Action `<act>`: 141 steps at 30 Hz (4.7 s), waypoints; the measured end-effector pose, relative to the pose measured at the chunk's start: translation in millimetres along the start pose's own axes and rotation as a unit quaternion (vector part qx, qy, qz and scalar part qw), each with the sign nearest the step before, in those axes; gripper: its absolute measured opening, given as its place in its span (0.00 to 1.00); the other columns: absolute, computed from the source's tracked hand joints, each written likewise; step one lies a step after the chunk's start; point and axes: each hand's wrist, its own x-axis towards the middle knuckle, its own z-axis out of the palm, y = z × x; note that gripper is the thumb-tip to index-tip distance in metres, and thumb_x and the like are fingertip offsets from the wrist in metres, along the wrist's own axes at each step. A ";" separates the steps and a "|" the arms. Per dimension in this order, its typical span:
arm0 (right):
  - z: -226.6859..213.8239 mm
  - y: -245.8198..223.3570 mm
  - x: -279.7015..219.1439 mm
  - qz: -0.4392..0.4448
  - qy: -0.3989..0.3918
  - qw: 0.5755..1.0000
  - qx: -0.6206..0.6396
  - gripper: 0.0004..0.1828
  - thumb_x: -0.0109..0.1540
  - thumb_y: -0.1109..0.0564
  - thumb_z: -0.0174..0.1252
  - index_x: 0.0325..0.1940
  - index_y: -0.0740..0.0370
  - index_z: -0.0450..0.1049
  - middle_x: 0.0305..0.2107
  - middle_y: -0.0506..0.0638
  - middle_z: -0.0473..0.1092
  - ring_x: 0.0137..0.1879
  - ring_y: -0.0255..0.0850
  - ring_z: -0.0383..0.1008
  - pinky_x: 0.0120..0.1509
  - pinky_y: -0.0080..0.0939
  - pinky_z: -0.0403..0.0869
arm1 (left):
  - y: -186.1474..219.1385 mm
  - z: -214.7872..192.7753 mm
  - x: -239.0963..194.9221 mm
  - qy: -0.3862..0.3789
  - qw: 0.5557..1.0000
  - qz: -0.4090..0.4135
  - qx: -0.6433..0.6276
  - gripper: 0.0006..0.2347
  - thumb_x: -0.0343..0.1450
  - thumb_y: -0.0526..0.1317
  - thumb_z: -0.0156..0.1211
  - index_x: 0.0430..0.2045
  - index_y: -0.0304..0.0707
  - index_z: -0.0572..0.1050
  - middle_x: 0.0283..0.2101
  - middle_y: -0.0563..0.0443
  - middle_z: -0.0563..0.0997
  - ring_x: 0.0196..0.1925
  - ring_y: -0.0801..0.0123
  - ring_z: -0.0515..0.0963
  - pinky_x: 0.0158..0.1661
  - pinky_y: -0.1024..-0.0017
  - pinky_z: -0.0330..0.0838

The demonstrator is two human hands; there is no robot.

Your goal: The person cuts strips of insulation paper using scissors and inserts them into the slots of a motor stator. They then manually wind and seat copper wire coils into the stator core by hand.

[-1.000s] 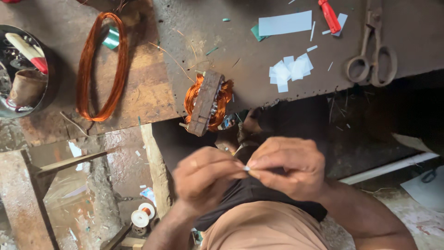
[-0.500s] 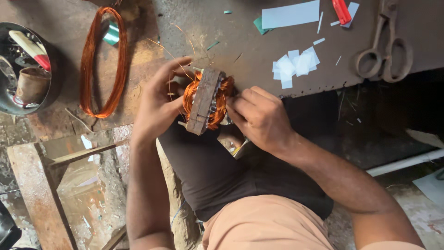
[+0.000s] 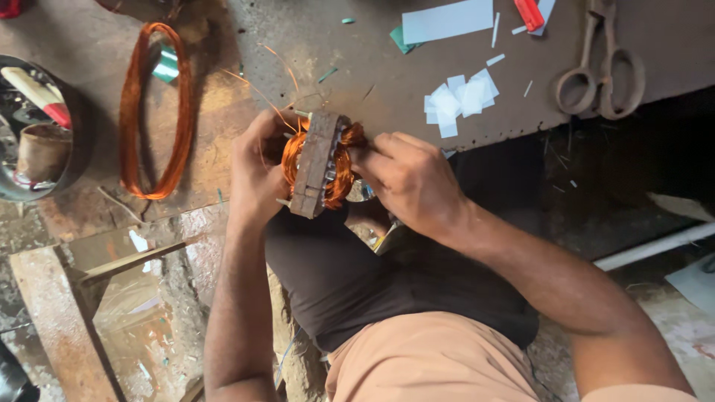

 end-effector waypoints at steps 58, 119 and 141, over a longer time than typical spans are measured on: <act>0.4 39.4 14.4 -0.151 -0.045 0.987 -0.006 0.05 0.60 0.60 0.66 0.38 0.62 0.77 0.28 0.48 0.70 0.33 0.43 0.73 0.35 0.45 0.72 | 7.7 -3.5 4.6 -0.071 0.996 0.036 0.043 0.12 0.69 0.25 0.65 0.45 0.26 0.77 0.43 0.48 0.79 0.46 0.77 0.78 0.46 0.76 0.74; -0.2 34.2 -4.9 -0.151 -0.018 0.987 -0.049 0.05 0.64 0.57 0.63 0.41 0.56 0.83 0.33 0.46 0.70 0.38 0.42 0.71 0.40 0.43 0.69 | -8.9 -8.5 -3.2 -0.074 0.996 0.004 -0.058 0.18 0.71 0.25 0.67 0.57 0.23 0.74 0.51 0.51 0.81 0.53 0.77 0.78 0.57 0.77 0.73; -25.7 59.3 42.4 -0.364 -0.095 0.921 -0.097 0.06 0.54 0.57 0.63 0.35 0.55 0.80 0.35 0.41 0.74 0.34 0.37 0.68 0.38 0.39 0.67 | 17.6 -12.8 18.2 -0.192 0.979 0.007 -0.064 0.23 0.72 0.24 0.64 0.63 0.31 0.69 0.56 0.48 0.81 0.57 0.73 0.80 0.59 0.72 0.78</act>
